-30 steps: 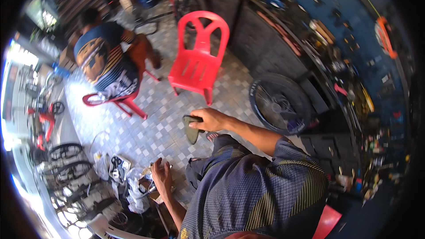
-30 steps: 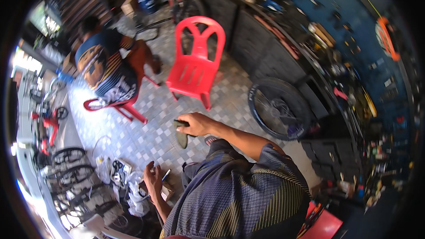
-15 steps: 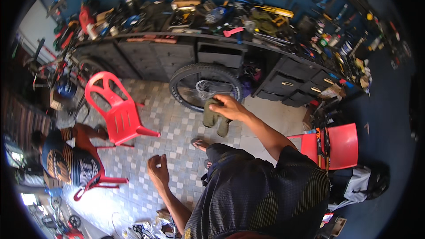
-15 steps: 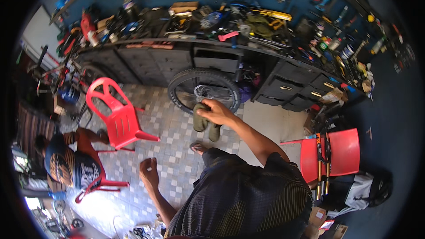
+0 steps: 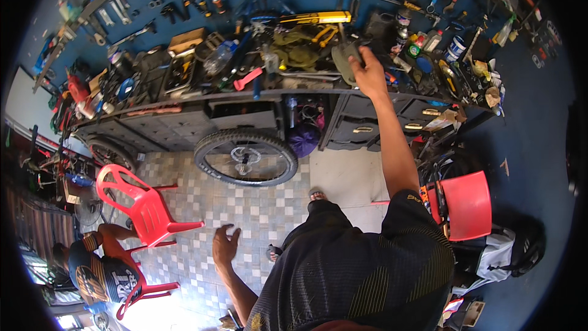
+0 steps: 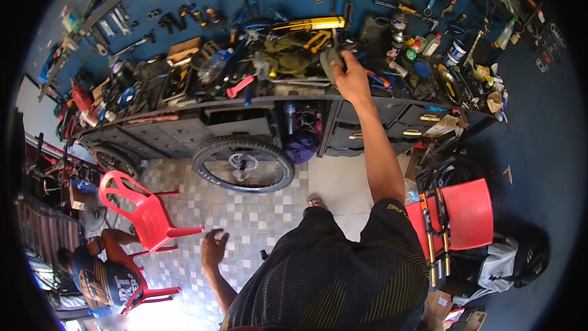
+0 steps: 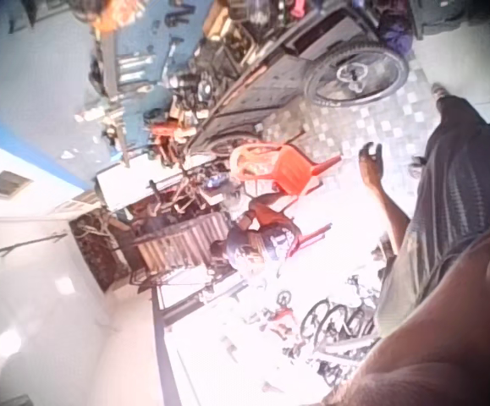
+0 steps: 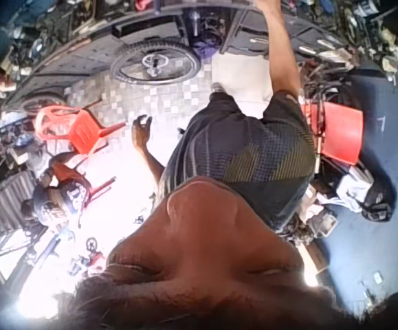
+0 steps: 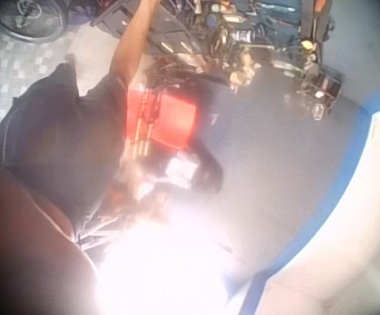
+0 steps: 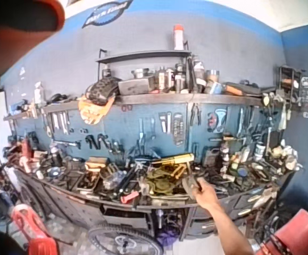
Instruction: The person cleans the inside of a white bicycle frame's head tube using a rag. They apply a liquid from a bottle to the rag and wipe the interior surfaces repeatedly.
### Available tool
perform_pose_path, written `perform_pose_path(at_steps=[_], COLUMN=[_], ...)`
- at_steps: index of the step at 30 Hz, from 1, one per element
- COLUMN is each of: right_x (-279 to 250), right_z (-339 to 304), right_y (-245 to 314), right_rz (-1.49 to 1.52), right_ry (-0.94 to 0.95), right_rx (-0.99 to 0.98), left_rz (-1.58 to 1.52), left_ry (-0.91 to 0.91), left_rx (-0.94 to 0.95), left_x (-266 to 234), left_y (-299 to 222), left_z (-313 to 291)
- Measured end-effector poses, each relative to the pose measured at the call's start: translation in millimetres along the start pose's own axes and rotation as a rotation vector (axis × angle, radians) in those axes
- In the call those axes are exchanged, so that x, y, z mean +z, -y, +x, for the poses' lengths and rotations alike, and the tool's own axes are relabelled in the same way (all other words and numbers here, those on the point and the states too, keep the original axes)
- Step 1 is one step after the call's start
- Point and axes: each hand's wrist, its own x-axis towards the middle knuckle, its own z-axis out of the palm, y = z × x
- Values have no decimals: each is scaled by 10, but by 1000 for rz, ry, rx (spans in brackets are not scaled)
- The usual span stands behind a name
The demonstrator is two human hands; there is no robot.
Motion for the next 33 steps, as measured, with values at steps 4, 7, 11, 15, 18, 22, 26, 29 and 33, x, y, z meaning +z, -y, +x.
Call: perform_pose_path(at_steps=[4,7,11,15,18,22,26,29,33], right_x=[-324,-927,-1059,-1385,-1420,-963,39,716,1219], right_z=[533,825,714,770,1013,1375,623,-476,-1956], right_y=[-1124,-2430,-3221,-3892,-3570,-2003,123,1409,2282], right_rz=[-51,-335,-877,-916,-710,-64,401,492,764], right_ry=[93,-206,-61,-84,-462,-570,250,876,1406], right_rx=[17,217,592,781,433,-253,-275,-817,-976], left_rz=[-65,-187,66,107,95,36,-237,-318,10], left_ry=[-83,61,203,265,159,33,-159,-324,-557], left_rx=[168,141,-1,-65,-83,-20,87,219,298], left_x=[61,305,551,577,508,280,-69,-408,-843], left_y=[-1239,-1766,-1679,-1645,-1580,-1672,-2021,-2096,-1694], left_z=[581,800,776,823,726,634,558,318,-418])
